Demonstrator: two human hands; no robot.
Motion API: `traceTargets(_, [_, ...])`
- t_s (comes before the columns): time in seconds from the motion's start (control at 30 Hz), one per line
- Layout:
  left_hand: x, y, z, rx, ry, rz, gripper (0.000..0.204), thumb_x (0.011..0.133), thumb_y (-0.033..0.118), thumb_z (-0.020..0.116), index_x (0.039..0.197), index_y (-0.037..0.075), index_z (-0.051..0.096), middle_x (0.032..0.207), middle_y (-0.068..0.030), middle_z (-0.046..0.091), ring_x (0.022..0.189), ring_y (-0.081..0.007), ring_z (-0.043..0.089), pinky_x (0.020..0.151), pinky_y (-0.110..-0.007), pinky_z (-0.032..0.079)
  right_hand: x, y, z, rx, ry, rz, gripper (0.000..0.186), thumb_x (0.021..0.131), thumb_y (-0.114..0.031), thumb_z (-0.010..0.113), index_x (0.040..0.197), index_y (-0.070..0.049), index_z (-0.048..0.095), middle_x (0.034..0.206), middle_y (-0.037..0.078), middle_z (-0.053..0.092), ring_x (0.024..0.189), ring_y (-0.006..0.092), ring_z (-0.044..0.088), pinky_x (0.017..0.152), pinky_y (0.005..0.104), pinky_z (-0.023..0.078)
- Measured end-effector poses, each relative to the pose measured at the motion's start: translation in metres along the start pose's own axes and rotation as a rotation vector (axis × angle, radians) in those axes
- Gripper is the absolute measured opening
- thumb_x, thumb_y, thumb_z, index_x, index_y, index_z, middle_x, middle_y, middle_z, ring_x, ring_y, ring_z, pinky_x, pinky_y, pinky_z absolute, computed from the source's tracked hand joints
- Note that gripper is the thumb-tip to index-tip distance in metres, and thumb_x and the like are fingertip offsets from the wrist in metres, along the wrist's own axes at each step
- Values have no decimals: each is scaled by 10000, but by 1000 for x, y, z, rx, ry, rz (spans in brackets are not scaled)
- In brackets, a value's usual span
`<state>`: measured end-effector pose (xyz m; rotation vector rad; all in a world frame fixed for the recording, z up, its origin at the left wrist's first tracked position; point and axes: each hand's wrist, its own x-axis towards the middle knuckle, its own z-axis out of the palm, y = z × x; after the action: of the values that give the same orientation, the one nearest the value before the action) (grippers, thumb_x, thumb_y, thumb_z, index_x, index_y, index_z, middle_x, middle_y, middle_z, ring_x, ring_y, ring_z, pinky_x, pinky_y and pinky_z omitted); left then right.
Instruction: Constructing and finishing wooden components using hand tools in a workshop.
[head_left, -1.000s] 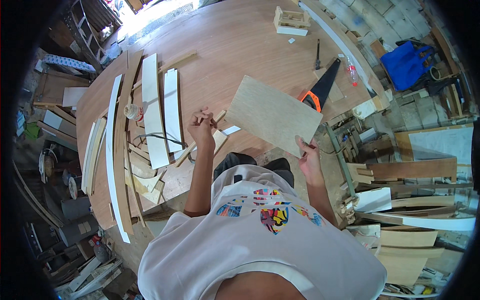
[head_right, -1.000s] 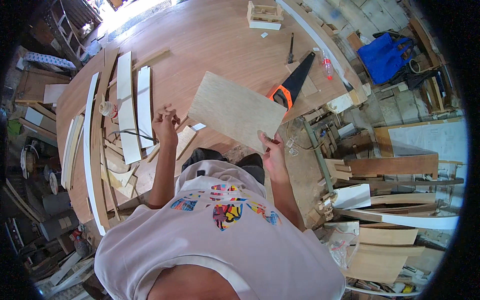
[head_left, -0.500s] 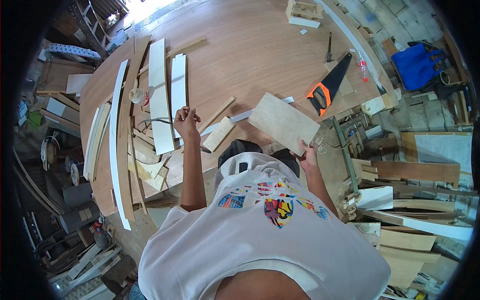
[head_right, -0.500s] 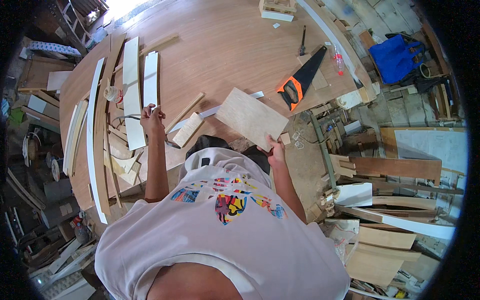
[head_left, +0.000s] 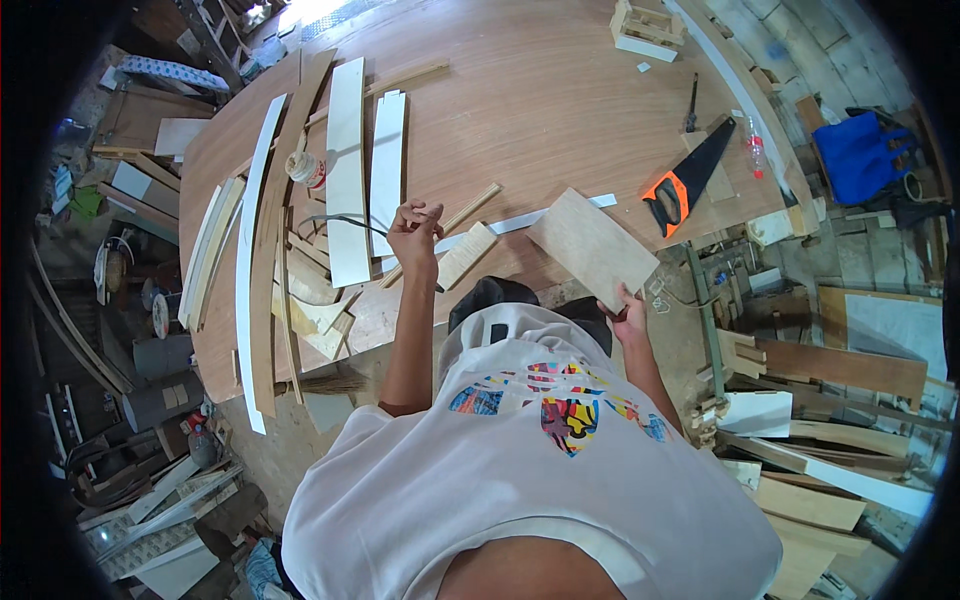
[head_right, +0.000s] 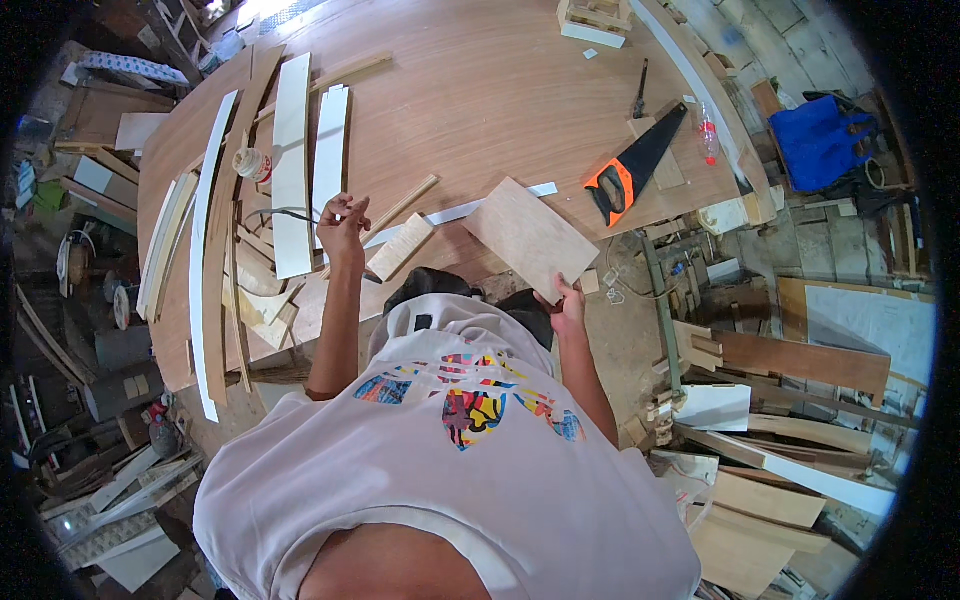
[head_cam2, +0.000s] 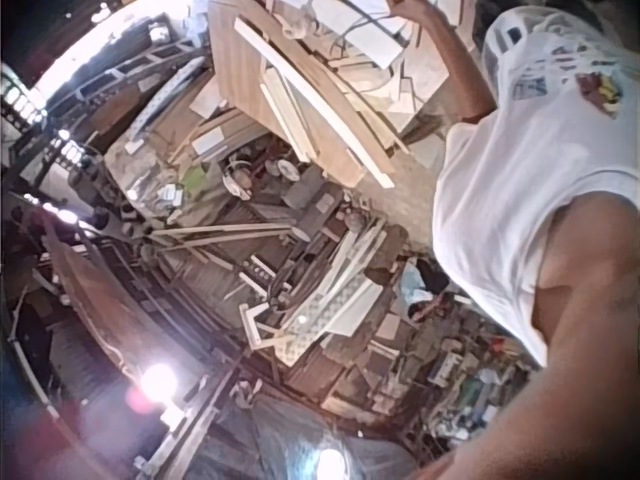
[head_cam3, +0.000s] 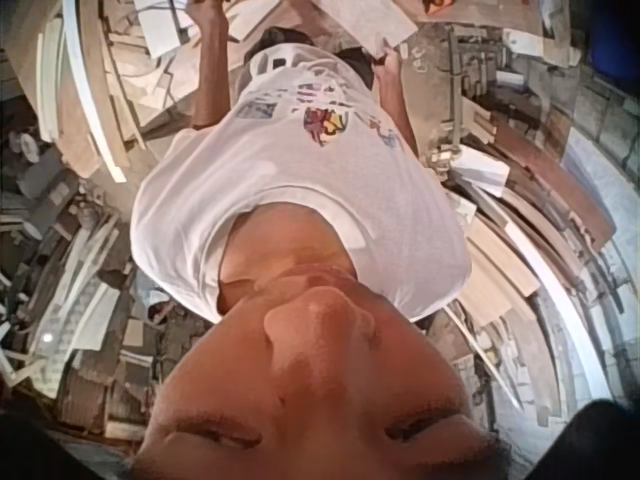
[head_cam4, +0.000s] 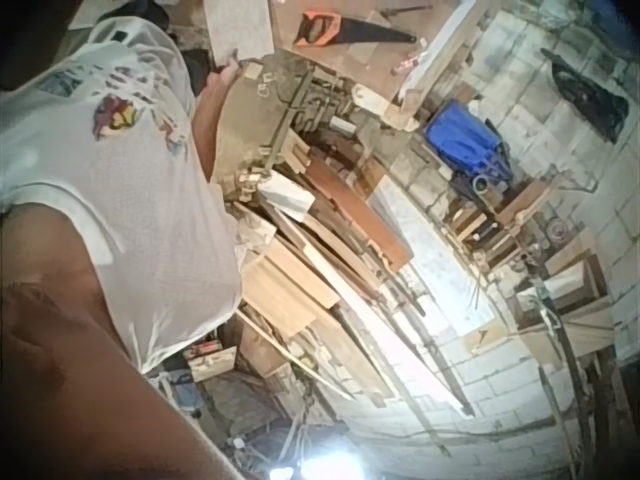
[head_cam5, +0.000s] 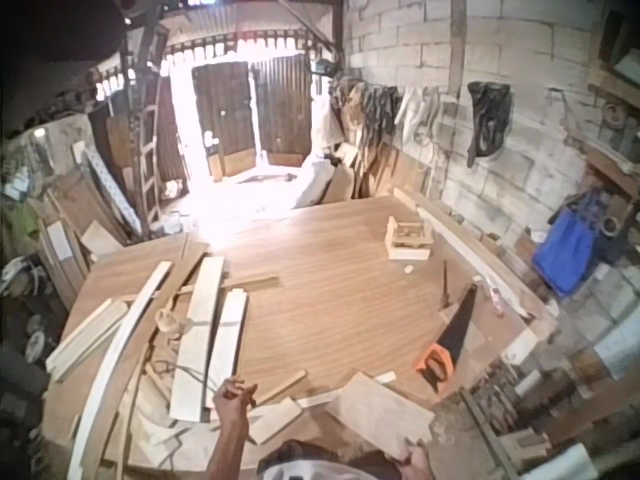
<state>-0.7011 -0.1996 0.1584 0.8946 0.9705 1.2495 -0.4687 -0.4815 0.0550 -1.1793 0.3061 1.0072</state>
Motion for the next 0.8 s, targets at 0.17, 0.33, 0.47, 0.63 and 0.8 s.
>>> traceTargets(0.17, [-1,3,-4,-8,-7,-3,324,677,-91,675,611,101,422,872,-42,547,468,-67,463,413,-229,407,9,7,-1,-4,-4,2,321,821,-125,570,1117,-166,453,1084,43,538,965,246,560,655,442,545])
traceTargets(0.33, [-6,1,-12,19,-23,0,227,714,-80,629,649,77,479,859,-43,543,478,-69,470,413,-228,409,22,12,-6,-40,-11,3,330,833,-115,550,1142,-141,438,1075,46,536,969,243,557,672,454,542])
traceTargets(0.47, [0,-29,-37,86,-38,-37,94,729,-44,612,783,25,577,889,-66,550,514,-108,495,462,-241,442,46,19,-18,-151,-25,-23,330,835,-121,549,1150,-110,452,1074,46,535,972,232,553,700,444,535])
traceTargets(0.63, [-14,-78,-54,1419,-381,339,524,643,246,731,1071,12,541,958,-163,549,933,-312,536,765,-387,446,68,22,-16,-466,-30,3,414,846,-248,545,1206,-88,413,1131,92,517,1020,248,521,725,437,502])
traceTargets(0.8, [-28,-106,-61,1569,-463,351,546,641,289,699,1073,9,519,985,-184,528,915,-346,531,768,-414,442,74,27,-14,-480,-44,65,470,841,-354,532,1214,-85,431,1163,111,499,1048,269,501,753,441,478])
